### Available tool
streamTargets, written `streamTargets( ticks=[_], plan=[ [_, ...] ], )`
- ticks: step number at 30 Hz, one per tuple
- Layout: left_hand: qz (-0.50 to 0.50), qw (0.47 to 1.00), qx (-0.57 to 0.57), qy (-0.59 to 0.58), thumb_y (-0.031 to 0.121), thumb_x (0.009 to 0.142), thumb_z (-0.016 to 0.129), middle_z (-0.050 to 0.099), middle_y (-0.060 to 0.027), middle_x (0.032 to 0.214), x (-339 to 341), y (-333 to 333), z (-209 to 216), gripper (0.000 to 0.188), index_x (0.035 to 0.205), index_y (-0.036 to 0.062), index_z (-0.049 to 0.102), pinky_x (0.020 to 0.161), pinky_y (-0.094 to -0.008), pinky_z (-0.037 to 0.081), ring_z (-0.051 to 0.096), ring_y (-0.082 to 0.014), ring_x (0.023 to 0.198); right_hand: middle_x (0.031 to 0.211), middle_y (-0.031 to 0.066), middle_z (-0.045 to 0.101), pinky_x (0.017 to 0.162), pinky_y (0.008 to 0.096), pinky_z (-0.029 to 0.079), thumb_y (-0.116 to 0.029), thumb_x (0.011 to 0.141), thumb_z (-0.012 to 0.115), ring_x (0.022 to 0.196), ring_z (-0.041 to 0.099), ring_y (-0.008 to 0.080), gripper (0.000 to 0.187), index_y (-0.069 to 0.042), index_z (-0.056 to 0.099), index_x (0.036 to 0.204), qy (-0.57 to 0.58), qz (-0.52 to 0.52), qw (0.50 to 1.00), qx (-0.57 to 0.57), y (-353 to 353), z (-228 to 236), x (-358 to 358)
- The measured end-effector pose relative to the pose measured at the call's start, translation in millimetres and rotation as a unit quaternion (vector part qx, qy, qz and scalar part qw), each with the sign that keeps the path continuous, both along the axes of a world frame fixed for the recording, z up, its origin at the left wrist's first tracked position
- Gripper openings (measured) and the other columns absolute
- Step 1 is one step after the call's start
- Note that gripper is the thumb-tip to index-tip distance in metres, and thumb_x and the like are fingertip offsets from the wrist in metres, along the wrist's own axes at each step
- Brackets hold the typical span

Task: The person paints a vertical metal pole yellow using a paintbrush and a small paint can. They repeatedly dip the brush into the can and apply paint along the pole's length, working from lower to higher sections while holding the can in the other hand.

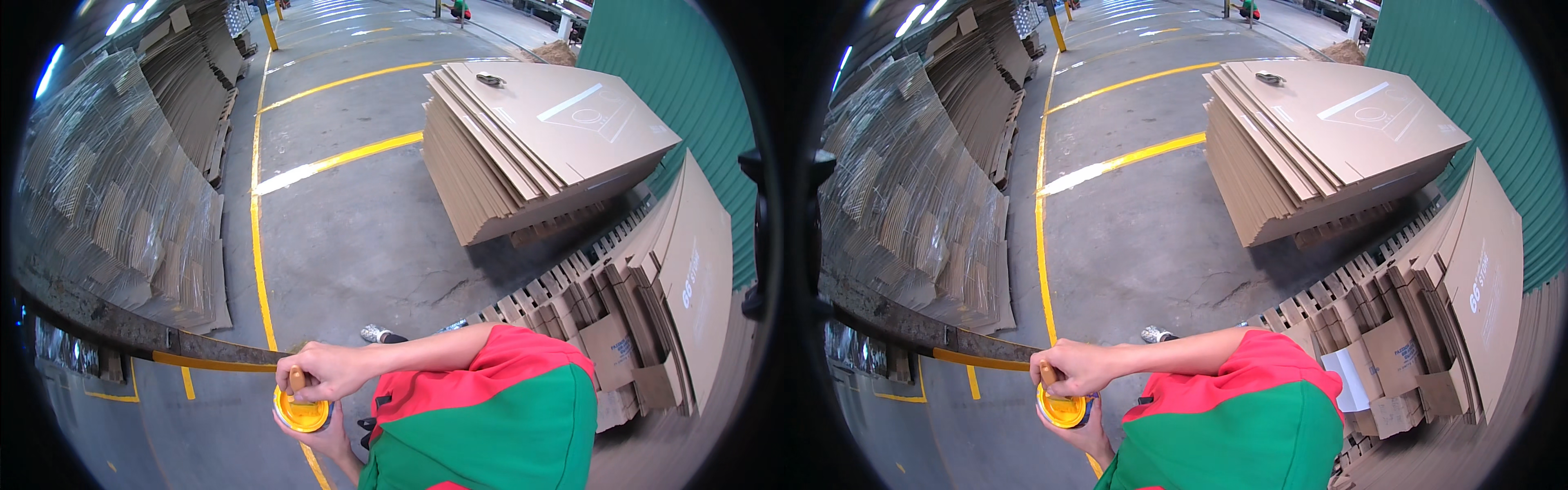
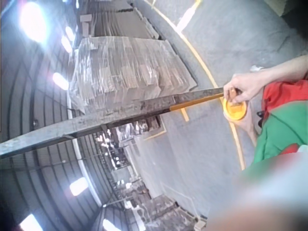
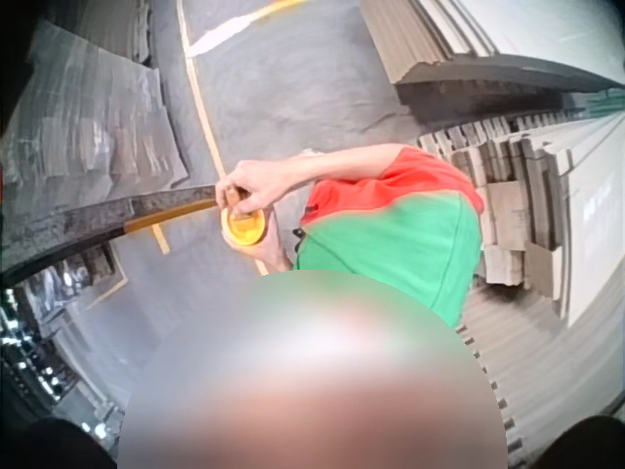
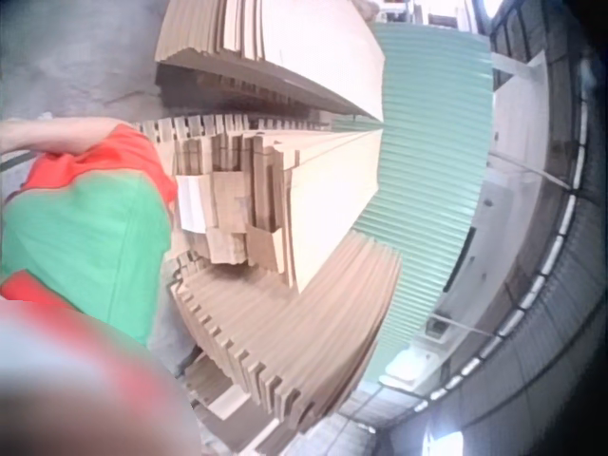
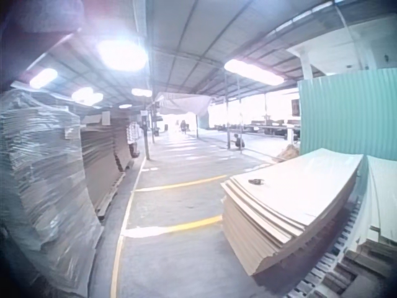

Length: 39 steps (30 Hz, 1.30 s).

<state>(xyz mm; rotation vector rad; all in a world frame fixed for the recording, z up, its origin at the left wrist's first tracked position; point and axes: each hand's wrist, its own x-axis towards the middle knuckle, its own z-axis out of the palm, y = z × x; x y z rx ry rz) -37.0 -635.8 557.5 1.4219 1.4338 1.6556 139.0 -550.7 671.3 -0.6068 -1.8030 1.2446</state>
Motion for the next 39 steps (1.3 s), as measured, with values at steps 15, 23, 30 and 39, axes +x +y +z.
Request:
streamTargets(
  ticks=[15,23,30,39],
  plan=[
    [-0.005,1.000,-0.007,-0.003,0.001,0.063,0.095,0.043,-0.0176,0.153,-3,-1,9,0.120,0.159,0.0073,0.023,0.118,-0.0490,0.039,0.047,-0.0315,0.139,0.073,0.0074,0.063,0.060,0.0350,0.050,-0.008,0.086,0.072,0.064,0.064,0.0192,0.021,-0.002,0.060,0.102,0.011,0.022,0.999,-0.025,1,5,0],
    [0.032,0.997,-0.018,-0.067,-0.001,0.060,0.094,0.043,-0.0170,0.152,-8,-8,7,0.119,0.158,0.0052,0.025,0.114,-0.0460,0.046,0.047,-0.0291,0.138,0.072,0.0056,0.062,0.059,0.0341,0.049,-0.008,0.088,0.071,0.063,0.061,0.0161,0.017,-0.003,0.060,0.100,0.010,0.035,0.999,-0.035,4,7,-4],
    [0.023,0.998,-0.008,-0.065,-0.003,0.064,0.091,0.039,-0.0179,0.154,-7,-15,2,0.117,0.159,0.0051,0.023,0.114,-0.0471,0.046,0.046,-0.0303,0.139,0.072,0.0052,0.061,0.059,0.0334,0.048,-0.009,0.088,0.072,0.063,0.059,0.0153,0.018,-0.003,0.060,0.100,0.014,0.048,0.998,-0.025,2,6,-8],
    [0.015,0.992,-0.002,-0.123,-0.005,0.062,0.092,0.042,-0.0190,0.152,-3,-18,-1,0.121,0.159,0.0044,0.020,0.116,-0.0469,0.043,0.048,-0.0307,0.138,0.071,0.0050,0.060,0.058,0.0330,0.046,-0.009,0.090,0.072,0.061,0.057,0.0142,0.017,-0.002,0.060,0.100,0.014,0.048,0.999,-0.020,-1,2,-7]
  ],
)
